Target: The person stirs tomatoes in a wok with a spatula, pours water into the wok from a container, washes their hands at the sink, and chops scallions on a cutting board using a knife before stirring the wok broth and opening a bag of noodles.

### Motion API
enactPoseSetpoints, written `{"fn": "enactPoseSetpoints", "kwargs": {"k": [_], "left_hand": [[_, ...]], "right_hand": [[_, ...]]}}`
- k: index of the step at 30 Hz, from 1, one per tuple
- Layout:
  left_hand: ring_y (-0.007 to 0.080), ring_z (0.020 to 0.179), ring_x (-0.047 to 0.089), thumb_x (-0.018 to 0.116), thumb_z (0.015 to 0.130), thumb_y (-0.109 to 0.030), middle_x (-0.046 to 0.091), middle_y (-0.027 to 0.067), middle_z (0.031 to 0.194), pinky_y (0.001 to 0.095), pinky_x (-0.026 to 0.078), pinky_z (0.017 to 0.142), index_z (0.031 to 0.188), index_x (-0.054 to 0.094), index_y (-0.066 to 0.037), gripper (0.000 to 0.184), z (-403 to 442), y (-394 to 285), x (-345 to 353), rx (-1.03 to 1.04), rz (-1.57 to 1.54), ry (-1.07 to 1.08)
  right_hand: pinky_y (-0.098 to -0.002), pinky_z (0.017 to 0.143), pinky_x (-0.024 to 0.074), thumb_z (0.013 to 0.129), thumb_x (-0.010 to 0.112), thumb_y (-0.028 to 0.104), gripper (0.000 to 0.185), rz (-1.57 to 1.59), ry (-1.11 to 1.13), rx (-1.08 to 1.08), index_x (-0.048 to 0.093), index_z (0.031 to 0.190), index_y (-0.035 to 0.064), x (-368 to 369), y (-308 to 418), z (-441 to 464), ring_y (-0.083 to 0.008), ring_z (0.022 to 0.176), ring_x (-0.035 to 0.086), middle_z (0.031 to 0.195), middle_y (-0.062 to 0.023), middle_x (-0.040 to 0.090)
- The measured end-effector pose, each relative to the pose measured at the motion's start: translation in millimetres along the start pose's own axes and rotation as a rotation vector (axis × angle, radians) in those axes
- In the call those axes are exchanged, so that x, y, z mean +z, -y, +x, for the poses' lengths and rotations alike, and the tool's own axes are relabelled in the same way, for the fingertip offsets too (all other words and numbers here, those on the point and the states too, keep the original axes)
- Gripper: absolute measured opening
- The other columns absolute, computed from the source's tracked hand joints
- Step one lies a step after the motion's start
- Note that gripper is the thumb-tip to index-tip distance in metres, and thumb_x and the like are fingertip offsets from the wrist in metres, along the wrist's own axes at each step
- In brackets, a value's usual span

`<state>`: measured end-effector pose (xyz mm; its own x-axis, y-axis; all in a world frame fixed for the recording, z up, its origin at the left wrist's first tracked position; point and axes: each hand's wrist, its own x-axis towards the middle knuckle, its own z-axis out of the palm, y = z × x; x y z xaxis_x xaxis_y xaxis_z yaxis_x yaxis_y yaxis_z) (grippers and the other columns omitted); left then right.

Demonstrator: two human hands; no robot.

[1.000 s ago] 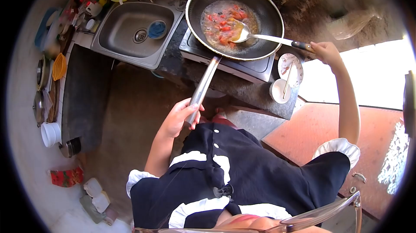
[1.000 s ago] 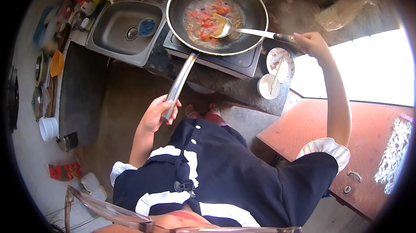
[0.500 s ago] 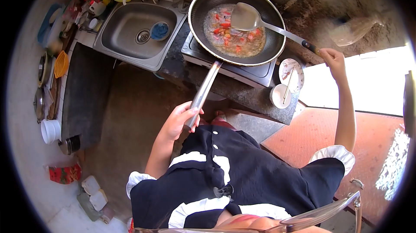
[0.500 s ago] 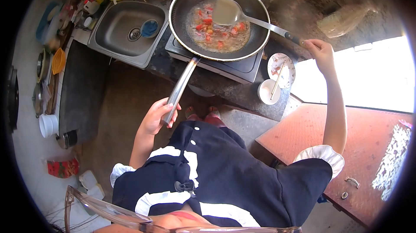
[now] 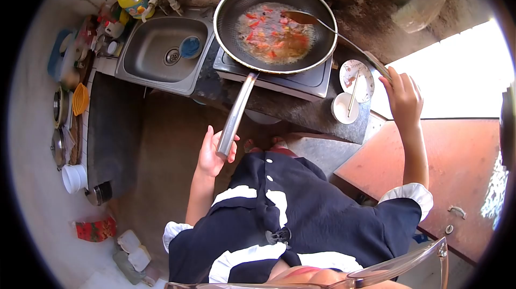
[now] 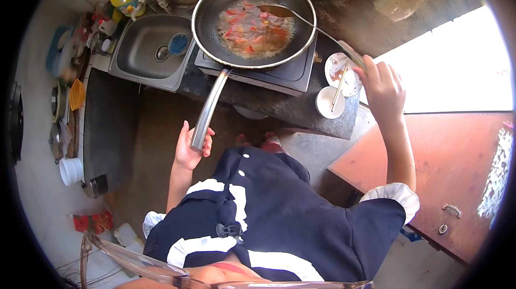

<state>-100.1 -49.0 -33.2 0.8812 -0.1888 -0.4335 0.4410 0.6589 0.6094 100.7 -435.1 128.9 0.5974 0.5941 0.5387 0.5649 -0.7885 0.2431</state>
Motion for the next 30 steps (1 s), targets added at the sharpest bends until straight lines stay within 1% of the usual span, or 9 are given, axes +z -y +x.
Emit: {"fn": "enactPoseSetpoints", "kwargs": {"k": [5,10,14,19,21,25,27,29,30], "left_hand": [[0.0115,0.055,0.056,0.023,0.096,-0.062,0.060,0.0051,0.070,0.0226,0.046,0.051,0.100,0.059,0.001,0.073,-1.6,16.7,3.8,-0.036,0.022,-0.086],[0.0110,0.058,0.057,0.034,0.097,-0.054,0.059,0.0034,0.069,0.0225,0.047,0.053,0.100,0.057,-0.001,0.058,-0.6,40.0,3.0,0.003,0.153,-0.092],[0.0108,0.057,0.056,0.036,0.099,-0.047,0.058,0.0033,0.069,0.0222,0.046,0.052,0.099,0.058,-0.002,0.051,7.2,52.2,17.2,-0.133,0.136,-0.176],[0.0108,0.057,0.055,0.036,0.100,-0.039,0.058,0.0028,0.069,0.0235,0.044,0.052,0.096,0.060,-0.002,0.045,24.0,65.2,33.8,-0.167,0.249,-0.133],[0.0114,0.058,0.054,0.036,0.100,-0.038,0.057,0.0028,0.069,0.0241,0.043,0.053,0.095,0.060,-0.002,0.044,28.3,67.7,41.3,-0.182,0.327,-0.082],[0.0106,0.056,0.050,0.039,0.100,-0.029,0.053,0.0024,0.066,0.0237,0.041,0.052,0.088,0.057,-0.002,0.034,38.1,65.7,49.5,-0.204,0.422,-0.002],[0.0103,0.054,0.045,0.042,0.098,-0.023,0.045,0.0009,0.061,0.0238,0.036,0.050,0.076,0.049,-0.006,0.029,42.5,67.4,50.2,-0.231,0.435,0.001],[0.0095,0.052,0.042,0.042,0.098,-0.021,0.039,-0.0001,0.056,0.0245,0.032,0.048,0.069,0.041,-0.010,0.031,50.0,71.3,38.7,-0.237,0.447,0.125],[0.0090,0.050,0.040,0.043,0.097,-0.021,0.038,-0.0007,0.055,0.0244,0.030,0.047,0.067,0.040,-0.011,0.032,49.7,74.3,34.7,-0.256,0.459,0.139]], "right_hand": [[-0.0320,0.060,0.0473,0.081,0.068,0.027,0.031,-0.081,-0.003,-0.010,0.062,0.101,0.0046,14.4,11.8,-15.8,-0.0185,0.066,0.054,0.073,-0.0036,0.049],[-0.0334,0.061,0.0465,0.083,0.067,0.024,0.028,-0.057,-0.029,0.038,0.063,0.103,0.0049,23.5,23.7,-26.8,-0.0206,0.068,0.054,0.076,-0.0051,0.050],[-0.0322,0.065,0.0463,0.083,0.064,0.029,0.029,-0.066,-0.019,0.100,0.063,0.104,0.0085,33.2,33.9,-36.7,-0.0192,0.077,0.054,0.083,-0.0041,0.051],[-0.0342,0.068,0.0457,0.082,0.064,0.023,0.031,0.095,0.044,0.217,0.060,0.108,0.0082,36.8,52.4,-46.2,-0.0215,0.081,0.055,0.085,-0.0054,0.051],[-0.0360,0.070,0.0468,0.082,0.063,0.021,0.030,0.186,0.079,0.272,0.058,0.107,0.0054,34.1,65.1,-51.0,-0.0248,0.082,0.056,0.086,-0.0089,0.050],[-0.0383,0.073,0.0479,0.082,0.065,0.017,0.021,0.403,0.059,0.420,0.054,0.096,0.0047,40.1,96.3,-55.1,-0.0299,0.084,0.056,0.088,-0.0120,0.050],[-0.0376,0.071,0.0491,0.081,0.065,0.017,0.023,0.385,0.082,0.499,0.053,0.096,0.0039,36.2,116.2,-54.1,-0.0297,0.082,0.057,0.088,-0.0125,0.050],[-0.0373,0.072,0.0489,0.081,0.065,0.018,0.021,0.393,-0.003,0.396,0.055,0.091,0.0029,26.5,129.1,-52.4,-0.0294,0.083,0.057,0.087,-0.0122,0.051],[-0.0376,0.073,0.0486,0.080,0.065,0.019,0.021,0.485,-0.007,0.439,0.057,0.089,0.0018,36.4,137.5,-55.5,-0.0294,0.083,0.056,0.087,-0.0125,0.052]]}}
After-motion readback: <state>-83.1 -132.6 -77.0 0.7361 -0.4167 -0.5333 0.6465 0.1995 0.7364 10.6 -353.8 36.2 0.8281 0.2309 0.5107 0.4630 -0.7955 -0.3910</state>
